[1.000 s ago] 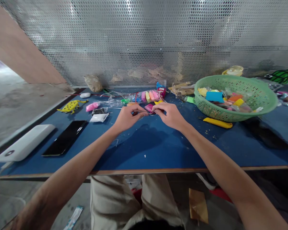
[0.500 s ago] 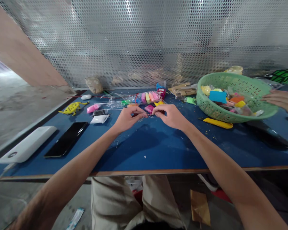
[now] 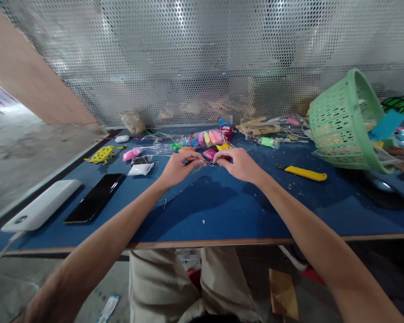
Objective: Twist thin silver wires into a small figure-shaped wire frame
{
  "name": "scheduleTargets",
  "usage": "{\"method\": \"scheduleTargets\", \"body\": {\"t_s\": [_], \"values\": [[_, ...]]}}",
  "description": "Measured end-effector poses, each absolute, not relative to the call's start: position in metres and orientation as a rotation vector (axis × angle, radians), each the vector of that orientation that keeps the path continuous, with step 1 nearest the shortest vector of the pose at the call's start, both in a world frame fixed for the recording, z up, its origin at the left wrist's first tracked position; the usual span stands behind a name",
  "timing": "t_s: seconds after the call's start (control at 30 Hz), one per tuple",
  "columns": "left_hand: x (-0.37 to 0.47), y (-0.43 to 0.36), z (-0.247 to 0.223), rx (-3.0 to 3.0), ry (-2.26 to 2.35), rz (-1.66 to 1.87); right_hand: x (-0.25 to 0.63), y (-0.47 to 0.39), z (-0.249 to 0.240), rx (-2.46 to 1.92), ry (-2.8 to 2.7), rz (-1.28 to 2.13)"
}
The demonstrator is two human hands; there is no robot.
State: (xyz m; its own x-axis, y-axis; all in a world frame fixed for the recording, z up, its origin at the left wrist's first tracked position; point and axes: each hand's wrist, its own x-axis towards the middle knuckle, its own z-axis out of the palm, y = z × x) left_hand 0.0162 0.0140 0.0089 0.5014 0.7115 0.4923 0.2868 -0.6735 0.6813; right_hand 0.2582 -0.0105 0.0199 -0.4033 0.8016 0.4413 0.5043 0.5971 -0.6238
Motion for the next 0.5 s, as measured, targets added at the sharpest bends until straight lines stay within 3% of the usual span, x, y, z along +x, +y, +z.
{"method": "scheduleTargets", "body": {"t_s": [0.5], "values": [[0.0164,0.0079,0.0144,2.212,0.783,0.981,0.2575,-0.0053,0.0144,-0.943,-2.134,0.493]]}}
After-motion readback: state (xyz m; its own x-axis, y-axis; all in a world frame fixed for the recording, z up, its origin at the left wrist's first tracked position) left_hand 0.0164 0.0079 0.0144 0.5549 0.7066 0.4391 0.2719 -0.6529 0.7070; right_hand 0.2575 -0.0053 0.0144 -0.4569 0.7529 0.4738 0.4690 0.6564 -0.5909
